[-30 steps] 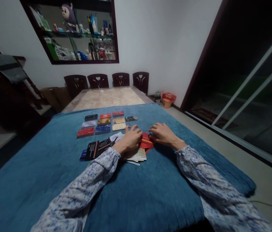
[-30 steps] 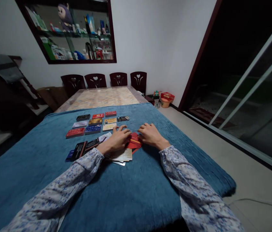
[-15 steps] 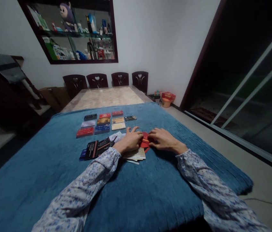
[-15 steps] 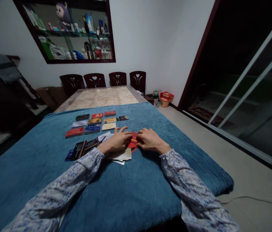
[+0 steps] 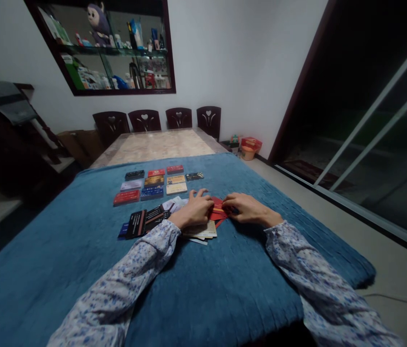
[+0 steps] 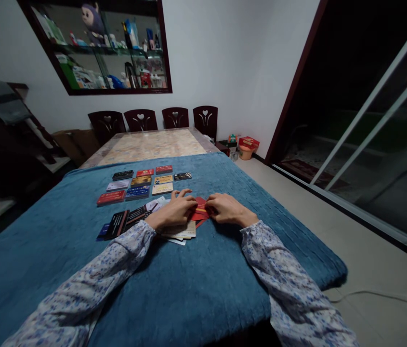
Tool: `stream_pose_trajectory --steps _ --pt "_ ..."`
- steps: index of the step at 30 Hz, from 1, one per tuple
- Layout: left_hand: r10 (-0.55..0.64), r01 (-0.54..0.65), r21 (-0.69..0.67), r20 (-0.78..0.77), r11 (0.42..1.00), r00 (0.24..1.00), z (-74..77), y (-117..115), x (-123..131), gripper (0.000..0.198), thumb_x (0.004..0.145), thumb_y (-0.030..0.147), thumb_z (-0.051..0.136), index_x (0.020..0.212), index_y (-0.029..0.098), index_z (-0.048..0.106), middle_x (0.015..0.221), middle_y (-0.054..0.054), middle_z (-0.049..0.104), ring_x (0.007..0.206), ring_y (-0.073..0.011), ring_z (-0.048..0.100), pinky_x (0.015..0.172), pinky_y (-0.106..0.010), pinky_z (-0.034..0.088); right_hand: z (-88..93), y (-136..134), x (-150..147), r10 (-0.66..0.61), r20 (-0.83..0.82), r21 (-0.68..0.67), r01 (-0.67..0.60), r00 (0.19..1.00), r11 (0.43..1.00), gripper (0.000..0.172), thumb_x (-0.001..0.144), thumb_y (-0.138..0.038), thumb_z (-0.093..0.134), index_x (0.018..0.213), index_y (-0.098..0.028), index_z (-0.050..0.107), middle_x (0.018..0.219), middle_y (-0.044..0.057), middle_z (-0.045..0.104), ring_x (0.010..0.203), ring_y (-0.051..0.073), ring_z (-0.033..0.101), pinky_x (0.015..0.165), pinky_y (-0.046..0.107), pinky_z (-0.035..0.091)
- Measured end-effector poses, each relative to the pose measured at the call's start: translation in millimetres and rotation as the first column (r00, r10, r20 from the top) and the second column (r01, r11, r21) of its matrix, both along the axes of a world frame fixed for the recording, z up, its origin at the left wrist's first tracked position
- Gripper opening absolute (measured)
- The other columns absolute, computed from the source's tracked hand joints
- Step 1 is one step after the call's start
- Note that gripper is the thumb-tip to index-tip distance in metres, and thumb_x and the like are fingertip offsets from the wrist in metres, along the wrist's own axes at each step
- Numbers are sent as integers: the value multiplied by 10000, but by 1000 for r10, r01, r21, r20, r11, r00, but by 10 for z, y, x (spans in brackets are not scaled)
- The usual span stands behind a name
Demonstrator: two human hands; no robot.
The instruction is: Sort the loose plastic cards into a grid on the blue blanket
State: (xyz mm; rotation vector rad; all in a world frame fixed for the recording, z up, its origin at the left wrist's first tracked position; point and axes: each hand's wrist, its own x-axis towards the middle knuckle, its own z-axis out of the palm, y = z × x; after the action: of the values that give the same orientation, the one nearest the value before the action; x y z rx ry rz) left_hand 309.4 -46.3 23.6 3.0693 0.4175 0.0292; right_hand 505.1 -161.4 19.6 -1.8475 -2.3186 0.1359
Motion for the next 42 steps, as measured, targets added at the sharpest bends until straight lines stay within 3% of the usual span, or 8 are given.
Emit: stream_pose_trajectory --steps 5,11,19,25,30,36,42 --pt "-55 55 7 35 998 998 -47 41 -4 260 839 89 542 1014 180 710 1239 -146 683 1433 -383 358 1078 -622 331 -59 10 52 8 -24 16 -8 1000 1000 228 839 -99 596 968 -187 762 969 80 699 867 185 606 740 283 405" --pt "-156 152 71 51 986 986 -63 78 -18 184 853 90 581 951 175 712 1142 -135 716 1418 -363 395 1072 -553 326 -66 -13 71 32 -28 67 -30 999 997 228 868 -128 602 1018 -199 758 1058 98 709 938 202 612 808 300 443" --pt "-217 204 124 101 971 971 -33 118 -48 205 831 154 629 1020 172 705 1109 -137 718 1346 -330 464 1047 -497 332 -21 -34 171 21 -38 61 -18 999 998 285 852 -139 638 1097 -206 768 1043 82 754 957 217 666 826 307 470" --pt "-92 75 112 157 991 983 -74 195 30 262 924 114 493 1071 162 704 1064 -135 711 1170 -282 561 996 -471 360 -64 6 218 -30 -38 184 37 999 982 267 931 -153 569 1087 -205 780 968 85 768 919 205 675 795 293 464" --pt "34 -57 104 211 993 977 -77 159 125 329 911 48 449 1053 163 722 1053 -138 711 1067 -278 582 970 -482 397 -94 32 146 -190 -4 226 186 982 956 293 974 -157 524 1132 -205 767 1038 104 766 960 203 679 798 279 460" --pt "116 -134 60 234 989 965 -56 92 235 373 894 21 445 1128 150 705 1063 -141 715 1068 -285 584 947 -458 425 -85 32 21 -401 5 192 392 916 900 319 996 -203 522 1285 -194 658 1078 106 753 949 204 689 784 264 448" --pt "173 -190 45 250 981 953 -108 112 288 481 875 7 450 1294 158 630 1150 -147 706 1104 -288 588 927 -424 445 -130 76 -24 -485 7 157 478 874 864 326 981 -220 550 1305 -187 573 1120 109 755 986 226 705 767 267 437"
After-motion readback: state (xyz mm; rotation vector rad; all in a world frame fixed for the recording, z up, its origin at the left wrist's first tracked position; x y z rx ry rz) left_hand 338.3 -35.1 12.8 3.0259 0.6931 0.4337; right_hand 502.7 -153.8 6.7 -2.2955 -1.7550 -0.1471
